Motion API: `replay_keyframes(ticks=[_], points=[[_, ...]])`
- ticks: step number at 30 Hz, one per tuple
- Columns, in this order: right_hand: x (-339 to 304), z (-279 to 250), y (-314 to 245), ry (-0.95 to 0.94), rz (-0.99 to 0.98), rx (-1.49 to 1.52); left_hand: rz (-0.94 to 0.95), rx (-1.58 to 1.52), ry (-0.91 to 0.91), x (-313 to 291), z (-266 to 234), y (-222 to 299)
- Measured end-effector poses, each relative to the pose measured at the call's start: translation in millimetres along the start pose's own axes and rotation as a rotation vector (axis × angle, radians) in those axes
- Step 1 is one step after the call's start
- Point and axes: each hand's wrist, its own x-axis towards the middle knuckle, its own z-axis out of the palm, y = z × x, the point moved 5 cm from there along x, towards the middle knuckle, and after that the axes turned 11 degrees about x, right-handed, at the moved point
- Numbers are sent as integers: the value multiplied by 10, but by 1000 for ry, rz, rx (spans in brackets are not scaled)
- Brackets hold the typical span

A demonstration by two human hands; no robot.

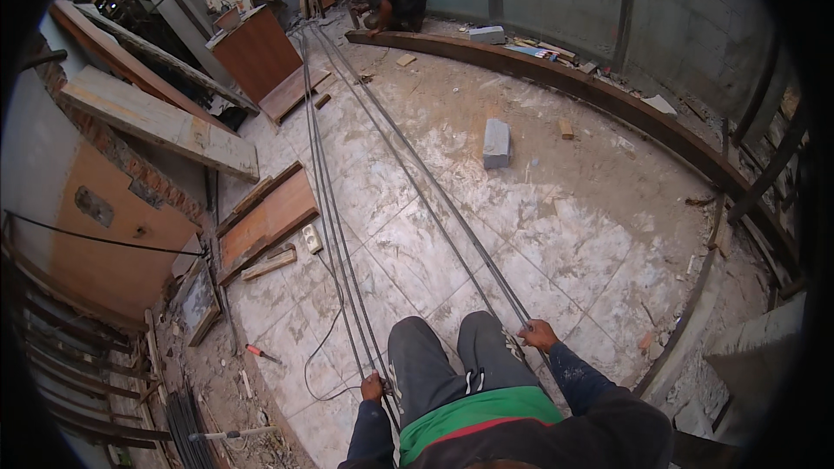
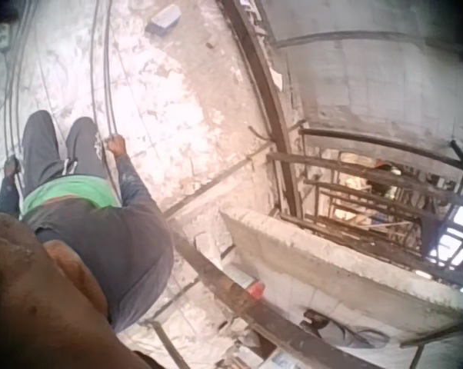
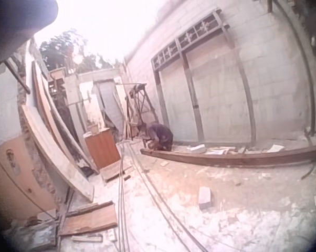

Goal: The person measures lengths of rebar on the floor using a tape measure and marks them with a piece of white chalk.

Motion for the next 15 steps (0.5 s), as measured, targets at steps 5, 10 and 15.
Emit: replay_keyframes(ticks=[5, 10, 15], points=[[-34, 255, -171, 202, -189, -205, -46, -238, -62, 28, -129, -29], [-144, 506, -329, 232, -252, -261, -60, -253, -87, -14, -304, 43], [-285, 579, -472, 230, -306, -274, 100, -95, 112, -126, -413, 227]])
